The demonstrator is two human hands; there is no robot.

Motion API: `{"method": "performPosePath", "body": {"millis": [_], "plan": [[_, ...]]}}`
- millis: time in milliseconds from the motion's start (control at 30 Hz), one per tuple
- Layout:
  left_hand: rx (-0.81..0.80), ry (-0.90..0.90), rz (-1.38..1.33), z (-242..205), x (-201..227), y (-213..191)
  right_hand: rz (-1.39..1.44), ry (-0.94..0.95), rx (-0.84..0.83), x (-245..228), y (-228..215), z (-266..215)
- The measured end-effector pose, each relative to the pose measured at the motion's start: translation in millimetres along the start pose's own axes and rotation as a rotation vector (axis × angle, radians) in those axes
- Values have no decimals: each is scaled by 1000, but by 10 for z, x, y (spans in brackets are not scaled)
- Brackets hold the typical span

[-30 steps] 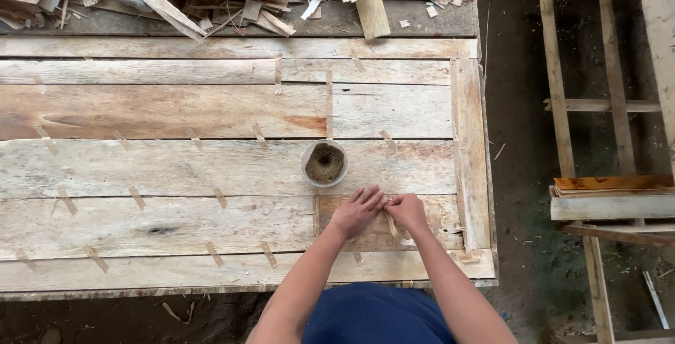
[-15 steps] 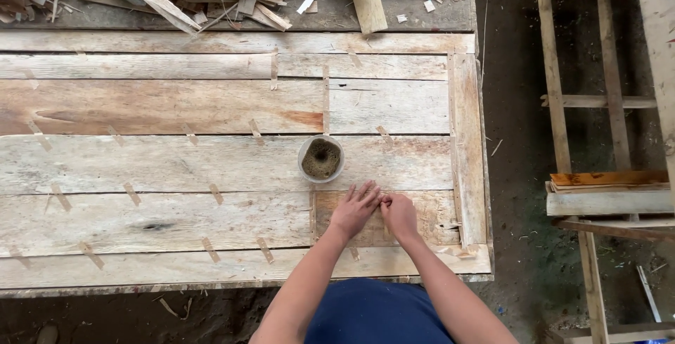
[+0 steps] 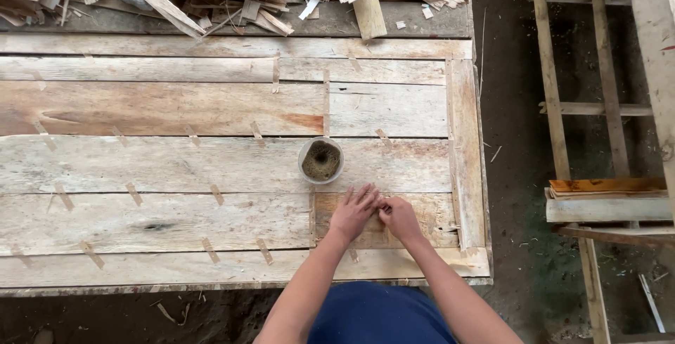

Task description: The person repeatedly dips a small wooden stick into a container of paste and applies it to the gaps between wooden planks on a workbench. They then press the stick into the gaps to fill them.

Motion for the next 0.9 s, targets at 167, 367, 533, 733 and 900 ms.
{"method": "performPosePath", "body": {"millis": [167, 367, 533, 733, 900], "plan": [[-38, -30, -15, -45, 26, -46, 250, 44, -67, -112, 67, -243], [119, -177, -735, 17, -59, -234, 802, 272, 22, 24, -288, -310], [310, -305, -1309, -11, -22, -469, 1030, 217, 64, -99, -474, -278], [353, -415, -1378, -44, 3, -564, 1052, 157, 72, -283, -601, -229], [788, -316, -1050, -402, 133, -1218, 1105, 402, 51, -140, -500, -185]]}}
Point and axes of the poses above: each hand's wrist, its own z-axis towards the middle knuckle, its own y-axis out of the palm, x = y × z, the point moved 7 cm from there along z, towards the middle knuckle, and after that the axes turned 5 degrees about -y, right-handed, at the moved point
